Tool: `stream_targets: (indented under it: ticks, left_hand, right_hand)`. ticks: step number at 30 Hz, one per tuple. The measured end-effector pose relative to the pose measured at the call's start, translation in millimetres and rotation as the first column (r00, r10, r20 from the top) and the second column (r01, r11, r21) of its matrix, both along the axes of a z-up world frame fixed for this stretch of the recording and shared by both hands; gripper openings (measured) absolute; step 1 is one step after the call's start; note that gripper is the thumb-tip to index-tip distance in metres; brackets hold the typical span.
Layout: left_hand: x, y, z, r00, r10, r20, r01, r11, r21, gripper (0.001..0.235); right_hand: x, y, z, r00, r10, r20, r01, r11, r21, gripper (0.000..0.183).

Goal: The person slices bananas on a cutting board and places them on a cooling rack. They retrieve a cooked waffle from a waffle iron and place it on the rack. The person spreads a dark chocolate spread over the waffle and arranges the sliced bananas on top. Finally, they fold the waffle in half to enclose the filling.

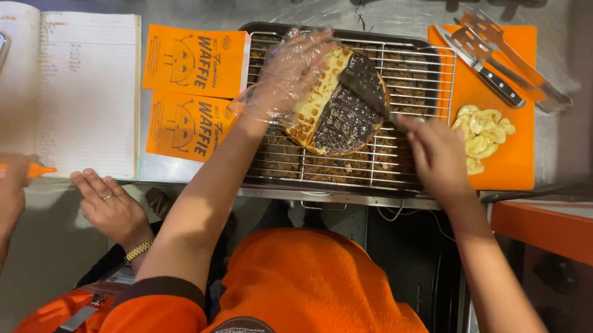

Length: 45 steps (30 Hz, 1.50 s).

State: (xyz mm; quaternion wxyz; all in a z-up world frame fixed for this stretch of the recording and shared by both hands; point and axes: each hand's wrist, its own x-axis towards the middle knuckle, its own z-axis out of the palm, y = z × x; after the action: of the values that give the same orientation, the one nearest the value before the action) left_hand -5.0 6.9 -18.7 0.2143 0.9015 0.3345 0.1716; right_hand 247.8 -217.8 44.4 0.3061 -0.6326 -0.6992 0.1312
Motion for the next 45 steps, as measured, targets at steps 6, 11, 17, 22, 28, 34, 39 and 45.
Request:
stream_targets:
  ticks: [6, 11, 17, 22, 28, 34, 39, 45]
  left_hand:
    - [-3, -1, -6, 0.999, -0.014, 0.044, 0.012, 0.998, 0.062, 0.043]
    - [-2, 2, -11, 0.999, -0.032, 0.012, 0.031, 0.996, 0.087, 0.045]
    - [-2, 3, -9, 1.000, -0.021, -0.019, 0.022, 0.999, 0.048, 0.045]
    - [3, 5, -5, 0.989, 0.016, -0.147, -0.024, 0.998, -0.055, 0.044]
    - [2, 3, 0, 0.996, 0.004, -0.087, -0.009, 0.998, -0.057, 0.043]
    - [-1, 0, 6, 1.000, -0.014, 0.017, 0.014, 1.000, -0.005, 0.041]
    - [-1, -1, 5, 1.000, -0.008, 0.003, 0.008, 1.000, 0.008, 0.042]
    - [1, 2, 6, 1.000, -0.013, -0.005, 0.013, 1.000, 0.009, 0.041]
  right_hand:
    - [-39, -58, 1, 0.993, 0.097, 0.061, -0.088, 0.986, -0.143, 0.041]
    - [-47, -78, 15, 0.972, 0.071, 0.225, -0.060, 0.997, -0.057, 0.053]
    - [-49, -97, 35, 0.949, -0.088, 0.303, 0.078, 0.996, 0.046, 0.051]
    - [-84, -87, 16, 0.963, -0.087, 0.256, 0.084, 0.996, 0.021, 0.050]
    - [-61, -112, 40, 0.923, -0.146, 0.356, 0.160, 0.987, -0.010, 0.051]
    - [-68, -96, 16, 0.926, -0.173, 0.335, 0.158, 0.985, 0.070, 0.052]
    - [-36, -94, 3, 0.916, -0.274, 0.294, 0.237, 0.959, 0.156, 0.046]
    - [-17, -73, -10, 0.876, -0.268, 0.400, 0.179, 0.953, 0.245, 0.048]
